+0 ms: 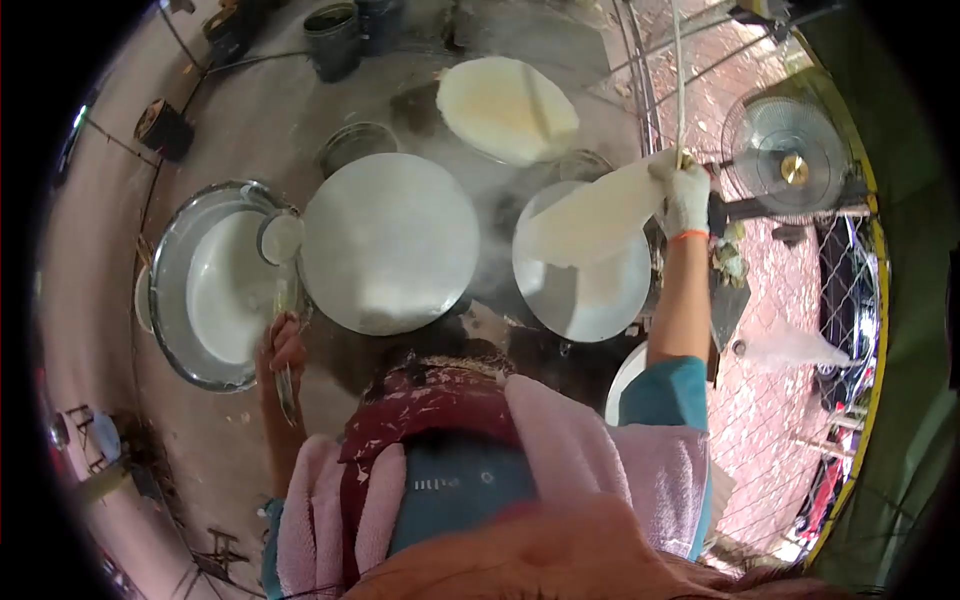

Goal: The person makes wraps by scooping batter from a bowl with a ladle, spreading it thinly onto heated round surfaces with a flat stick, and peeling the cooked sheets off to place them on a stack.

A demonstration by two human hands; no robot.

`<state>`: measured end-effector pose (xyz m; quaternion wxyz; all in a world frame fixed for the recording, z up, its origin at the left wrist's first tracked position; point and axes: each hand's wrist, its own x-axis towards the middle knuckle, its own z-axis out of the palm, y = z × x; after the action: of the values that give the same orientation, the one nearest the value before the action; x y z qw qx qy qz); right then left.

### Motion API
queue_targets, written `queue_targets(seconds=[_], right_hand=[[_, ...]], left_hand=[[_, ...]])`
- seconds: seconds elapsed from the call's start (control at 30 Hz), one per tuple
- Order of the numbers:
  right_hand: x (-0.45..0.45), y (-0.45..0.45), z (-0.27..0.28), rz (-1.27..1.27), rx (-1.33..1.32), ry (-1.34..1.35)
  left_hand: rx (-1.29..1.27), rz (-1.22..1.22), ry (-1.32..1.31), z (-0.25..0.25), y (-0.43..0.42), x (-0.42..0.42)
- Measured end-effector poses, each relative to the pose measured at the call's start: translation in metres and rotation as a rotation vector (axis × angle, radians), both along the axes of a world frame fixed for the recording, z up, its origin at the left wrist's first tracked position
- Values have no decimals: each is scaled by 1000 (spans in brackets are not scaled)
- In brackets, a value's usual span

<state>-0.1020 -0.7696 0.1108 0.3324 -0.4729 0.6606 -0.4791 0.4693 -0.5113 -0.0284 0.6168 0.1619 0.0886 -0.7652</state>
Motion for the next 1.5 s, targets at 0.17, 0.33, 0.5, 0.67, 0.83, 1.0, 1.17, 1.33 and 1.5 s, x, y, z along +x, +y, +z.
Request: queue_targets(seconds=[0.17, 0.33, 0.5, 0.67, 0.83, 1.0, 1.17, 1.33, 1.5], right_hand=[[19, -119, 63, 234, 92, 329], [108, -172, 83, 491, -288, 930], [168, -200, -81, 609, -390, 1357], [167, -197, -237, 597, -201, 1295], [161, -180, -265, 605, -281, 1244], [163, -186, -275, 678, -291, 1143], [206, -128, -233, 654, -186, 1048], [239, 15, -194, 406, 194, 721], [295, 192, -177, 269, 321, 441]], left_hand=[[150, 213, 21, 2, 30, -8], [60, 327, -86, -7, 67, -17], [69, 430, -27, 13, 92, -40], [130, 490, -64, 26, 121, -50], [120, 494, -79, 18, 134, -38], [206, 518, -235, 20, 119, -12], [532, 403, -660, 14, 103, 38], [398, -236, -1516, -89, 91, 139], [-40, -816, -2422, -206, 14, 231]])
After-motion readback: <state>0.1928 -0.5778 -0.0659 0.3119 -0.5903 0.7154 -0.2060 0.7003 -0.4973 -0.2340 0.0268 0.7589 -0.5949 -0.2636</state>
